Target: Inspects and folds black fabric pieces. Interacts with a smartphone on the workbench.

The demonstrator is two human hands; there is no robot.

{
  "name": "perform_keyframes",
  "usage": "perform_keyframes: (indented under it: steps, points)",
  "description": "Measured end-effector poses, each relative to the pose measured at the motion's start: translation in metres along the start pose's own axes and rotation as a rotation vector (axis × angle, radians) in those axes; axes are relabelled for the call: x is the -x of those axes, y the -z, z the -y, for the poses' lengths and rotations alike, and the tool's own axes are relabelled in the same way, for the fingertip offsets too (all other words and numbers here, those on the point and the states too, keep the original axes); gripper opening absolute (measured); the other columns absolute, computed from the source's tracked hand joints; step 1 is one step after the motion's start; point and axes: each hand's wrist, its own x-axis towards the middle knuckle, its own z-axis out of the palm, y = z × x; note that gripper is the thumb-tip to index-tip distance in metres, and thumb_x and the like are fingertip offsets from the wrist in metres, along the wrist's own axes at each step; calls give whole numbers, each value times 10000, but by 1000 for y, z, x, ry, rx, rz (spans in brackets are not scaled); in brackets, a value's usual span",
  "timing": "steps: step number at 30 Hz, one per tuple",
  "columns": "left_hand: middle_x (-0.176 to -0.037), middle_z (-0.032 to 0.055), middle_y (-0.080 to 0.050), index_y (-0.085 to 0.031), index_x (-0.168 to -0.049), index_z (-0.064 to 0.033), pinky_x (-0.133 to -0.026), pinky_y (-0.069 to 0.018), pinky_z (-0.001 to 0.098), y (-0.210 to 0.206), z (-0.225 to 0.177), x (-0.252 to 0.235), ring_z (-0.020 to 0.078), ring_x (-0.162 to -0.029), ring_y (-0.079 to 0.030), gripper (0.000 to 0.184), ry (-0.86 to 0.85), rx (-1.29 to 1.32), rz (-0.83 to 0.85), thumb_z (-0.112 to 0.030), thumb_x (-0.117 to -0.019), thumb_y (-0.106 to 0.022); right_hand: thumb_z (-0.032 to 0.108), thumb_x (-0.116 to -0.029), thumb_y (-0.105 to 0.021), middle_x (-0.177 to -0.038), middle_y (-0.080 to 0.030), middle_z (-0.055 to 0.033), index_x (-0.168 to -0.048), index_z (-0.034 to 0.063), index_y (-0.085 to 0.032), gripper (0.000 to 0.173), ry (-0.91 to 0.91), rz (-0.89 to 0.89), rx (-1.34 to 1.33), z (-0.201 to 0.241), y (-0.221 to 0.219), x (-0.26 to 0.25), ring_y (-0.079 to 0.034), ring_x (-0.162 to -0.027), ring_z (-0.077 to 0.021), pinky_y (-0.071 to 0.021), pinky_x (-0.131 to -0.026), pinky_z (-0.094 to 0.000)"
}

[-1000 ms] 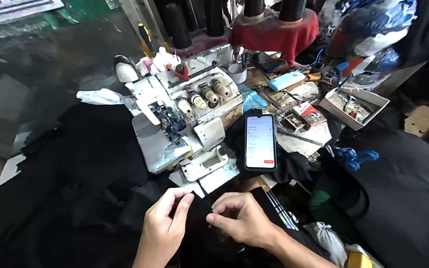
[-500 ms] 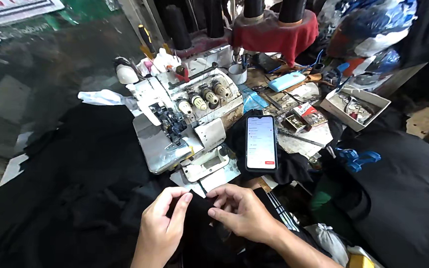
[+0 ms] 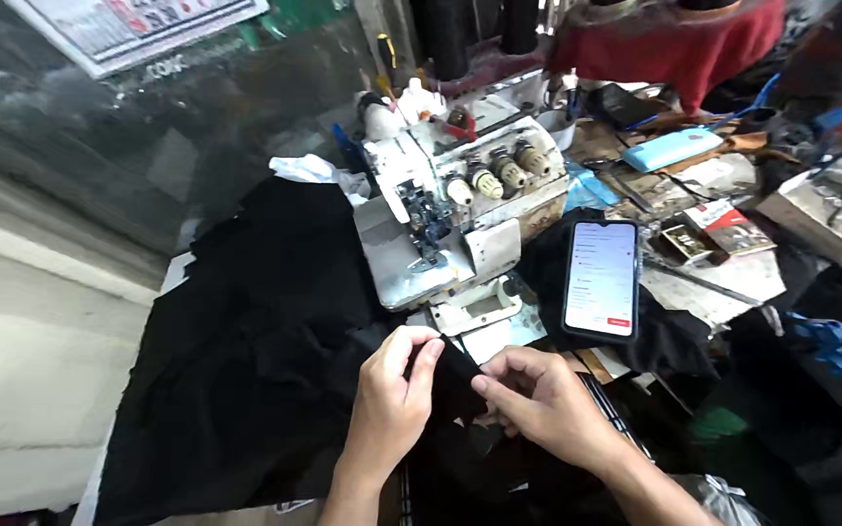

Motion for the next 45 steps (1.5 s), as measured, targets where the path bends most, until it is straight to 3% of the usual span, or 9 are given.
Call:
perform_keyframes:
  steps: [4, 9, 16, 22, 25, 28, 35, 41, 45]
  points:
    - [-933, -76, -685, -701, -1105, -175, -680, -585, 245, 0, -1, -3, 56, -793, -659, 167, 0, -1, -6, -278, -1051, -579, 292, -1014, -668, -851, -690, -21, -1049, 121, -703, 178, -1, 4, 8, 0, 0, -3, -669, -598, -150, -608, -504, -299]
    - [-918, -84, -679, -710, -1086, -174, -660, -564, 222, 0, -3, -8, 33, -766, -642, 186, -5, -68, -13, -284, -1056, -564, 300, -1015, -669, -762, -699, -20, -1029, 107, -697, 195, -11, 16, -25, 2, 0, -4, -669, -557, -145, -595, -476, -295]
    - [-952, -46, -704, -733, -1077, -109, -790, -584, 214, -2, 10, -16, 29, -867, -669, 218, -53, -160, 3, -237, -1055, -557, 290, -978, -714, -765, -706, 5, -998, 135, -717, 156, 14, 16, 28, -1, 3, -22, -655, -534, -130, -586, -464, -296]
    - [-931, -99, -676, -731, -1035, -192, -679, -571, 232, 20, -9, -81, 6, -785, -639, 193, -91, -399, -110, -304, -1034, -575, 377, -973, -699, -770, -712, -6, -918, 136, -726, 248, 22, -90, 53, 21, 9, -78, -665, -560, -140, -586, -482, -307]
    - [-910, -69, -667, -733, -970, -217, -714, -569, 346, 10, 9, -106, 87, -827, -647, 171, -26, -569, -70, -344, -997, -623, 373, -959, -718, -755, -708, -35, -893, 113, -727, 268, -67, -137, -17, 12, 8, -102, -667, -556, -164, -592, -491, -322]
    - [-860, -90, -656, -736, -931, -251, -695, -556, 358, 13, 15, -115, 83, -783, -632, 150, 25, -593, -32, -360, -967, -639, 381, -942, -722, -692, -679, -27, -829, 125, -728, 280, -50, -214, -64, 6, 4, -110, -639, -537, -151, -558, -477, -312]
    - [-985, 120, -664, -696, -957, -56, -883, -481, 567, 6, 31, -153, 326, -995, -629, 173, -23, -631, -17, -212, -952, -622, 376, -935, -707, -526, -524, -51, -635, 129, -514, 434, -78, -385, -83, 4, -13, -133, -547, -437, -173, -485, -433, -342]
    - [-1067, -64, -700, -763, -1127, -226, -902, -506, 432, -3, 16, -88, 141, -1045, -633, 253, -95, -548, -177, -337, -1014, -566, 385, -941, -712, -530, -528, -43, -628, 121, -523, 451, -73, -342, -151, 2, -12, -133, -538, -439, -160, -474, -430, -321]
    - [-1149, -27, -647, -762, -1190, -203, -940, -485, 408, 2, 39, -94, 176, -1107, -571, 266, -82, -449, -142, -284, -1018, -577, 376, -953, -695, -539, -537, -68, -648, 107, -531, 438, -82, -326, -142, -2, -12, -135, -548, -441, -189, -486, -438, -352]
